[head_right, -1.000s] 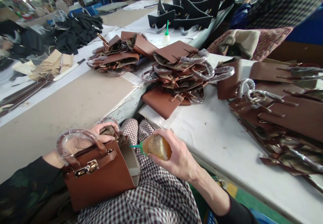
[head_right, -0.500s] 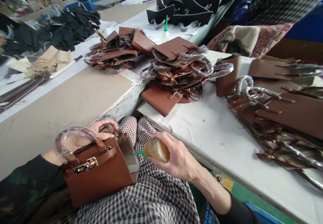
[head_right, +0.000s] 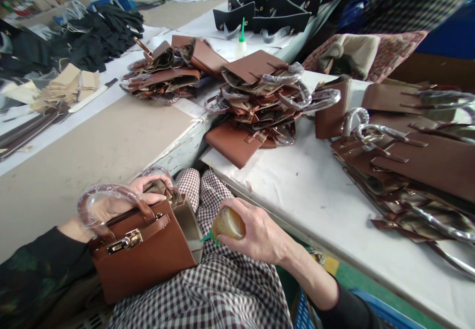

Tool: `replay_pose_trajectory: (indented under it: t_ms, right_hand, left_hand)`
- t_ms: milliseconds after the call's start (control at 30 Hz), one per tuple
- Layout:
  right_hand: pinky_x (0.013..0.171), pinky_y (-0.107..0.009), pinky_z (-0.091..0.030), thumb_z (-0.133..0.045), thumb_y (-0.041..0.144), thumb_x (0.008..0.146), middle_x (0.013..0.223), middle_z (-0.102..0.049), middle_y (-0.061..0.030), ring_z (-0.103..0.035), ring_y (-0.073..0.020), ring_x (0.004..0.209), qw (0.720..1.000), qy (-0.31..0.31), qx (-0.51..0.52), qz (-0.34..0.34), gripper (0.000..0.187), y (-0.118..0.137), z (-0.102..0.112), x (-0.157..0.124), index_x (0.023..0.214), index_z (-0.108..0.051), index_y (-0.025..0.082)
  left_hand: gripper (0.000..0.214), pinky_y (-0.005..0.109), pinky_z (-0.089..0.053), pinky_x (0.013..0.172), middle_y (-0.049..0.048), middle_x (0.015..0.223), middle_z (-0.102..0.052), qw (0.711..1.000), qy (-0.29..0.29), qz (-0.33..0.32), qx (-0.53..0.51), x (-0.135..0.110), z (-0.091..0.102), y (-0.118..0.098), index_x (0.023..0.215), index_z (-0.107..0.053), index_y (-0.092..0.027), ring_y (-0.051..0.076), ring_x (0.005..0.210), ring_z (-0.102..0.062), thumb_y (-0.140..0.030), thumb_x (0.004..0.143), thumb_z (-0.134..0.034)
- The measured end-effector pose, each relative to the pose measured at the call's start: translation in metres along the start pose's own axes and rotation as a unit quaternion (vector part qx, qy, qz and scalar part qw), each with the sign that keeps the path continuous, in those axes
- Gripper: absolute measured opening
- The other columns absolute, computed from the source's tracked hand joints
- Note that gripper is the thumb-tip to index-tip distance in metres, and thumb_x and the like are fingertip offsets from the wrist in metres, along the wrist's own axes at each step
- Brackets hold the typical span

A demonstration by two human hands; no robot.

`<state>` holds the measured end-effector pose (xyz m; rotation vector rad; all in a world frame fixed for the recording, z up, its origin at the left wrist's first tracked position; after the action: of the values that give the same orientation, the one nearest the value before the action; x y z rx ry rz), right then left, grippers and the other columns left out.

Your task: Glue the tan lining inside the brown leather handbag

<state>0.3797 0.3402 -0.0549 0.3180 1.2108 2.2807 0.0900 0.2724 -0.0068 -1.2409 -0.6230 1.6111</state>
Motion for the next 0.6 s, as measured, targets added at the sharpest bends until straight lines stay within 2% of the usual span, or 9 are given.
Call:
replay_pose_trajectory:
  t_ms: [133,267,367,433,500,600]
  right_hand:
    - [0.076,-0.036,-0.052,-0.078,0.037,0.081,0.104,-0.071,-0.0012,-0.066,-0.021,0.083,0.997,0.007,0.021,-0.068,0.047,-0.006,0.005,0.003,0.122,-0.058,0.026]
    - [0.075,-0.038,-0.053,-0.075,0.046,0.082,0.096,-0.07,-0.0003,-0.065,-0.0232,0.084,0.981,0.001,0.14,-0.131,0.047,-0.02,0.009,-0.002,0.122,-0.059,0.026]
    - [0.067,-0.033,-0.053,-0.074,0.05,0.085,0.097,-0.068,-0.001,-0.064,-0.0215,0.083,0.959,-0.057,0.242,-0.139,0.048,-0.03,0.015,-0.008,0.122,-0.057,0.025]
    - [0.054,-0.028,-0.049,-0.074,0.052,0.086,0.094,-0.065,-0.0007,-0.061,-0.0186,0.074,0.945,-0.11,0.267,-0.156,0.051,-0.037,0.021,-0.013,0.125,-0.055,0.026]
    - [0.048,-0.026,-0.045,-0.074,0.053,0.086,0.093,-0.063,-0.0004,-0.06,-0.0176,0.071,0.937,-0.155,0.263,-0.169,0.053,-0.042,0.027,-0.017,0.128,-0.053,0.027]
    - [0.06,-0.03,-0.053,-0.075,0.055,0.086,0.102,-0.065,-0.0022,-0.064,-0.0218,0.085,0.948,-0.172,0.215,-0.16,0.054,-0.043,0.029,-0.018,0.127,-0.053,0.028]
  left_hand:
    - [0.03,0.031,-0.047,0.104,-0.0026,0.125,-0.063,1.0,0.014,0.005,-0.019,-0.002,-0.003,-0.002,0.119,-0.064,-0.028,0.025,0.12,-0.06,-0.036,0.09,-0.069]
    - [0.03,0.032,-0.048,0.098,-0.0008,0.119,-0.064,1.0,0.009,0.001,0.013,-0.002,0.005,-0.007,0.114,-0.064,-0.026,0.024,0.111,-0.063,-0.037,0.087,-0.073]
    - [0.031,0.035,-0.049,0.097,0.0008,0.117,-0.066,0.995,0.014,-0.011,0.097,-0.006,0.017,-0.018,0.113,-0.063,-0.026,0.024,0.108,-0.065,-0.041,0.088,-0.073]
    - [0.029,0.037,-0.047,0.1,0.0011,0.121,-0.066,0.988,0.021,-0.025,0.151,-0.011,0.021,-0.026,0.116,-0.062,-0.028,0.025,0.113,-0.064,-0.041,0.092,-0.069]
    - [0.027,0.039,-0.046,0.102,0.0006,0.125,-0.066,0.98,0.032,-0.045,0.189,-0.018,0.018,-0.03,0.119,-0.06,-0.03,0.024,0.116,-0.063,-0.04,0.095,-0.065]
    - [0.022,0.037,-0.047,0.1,-0.0015,0.124,-0.068,0.972,0.039,-0.072,0.221,-0.031,0.004,-0.028,0.118,-0.059,-0.032,0.021,0.112,-0.064,-0.037,0.097,-0.063]
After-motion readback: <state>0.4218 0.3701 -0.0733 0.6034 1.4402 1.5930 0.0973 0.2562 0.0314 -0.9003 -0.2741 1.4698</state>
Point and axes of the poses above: each hand's wrist, its own x-axis towards the middle knuckle, its own z-axis out of the back of the hand, y = z × x, the point moved 5 cm from there along x, towards the middle knuckle
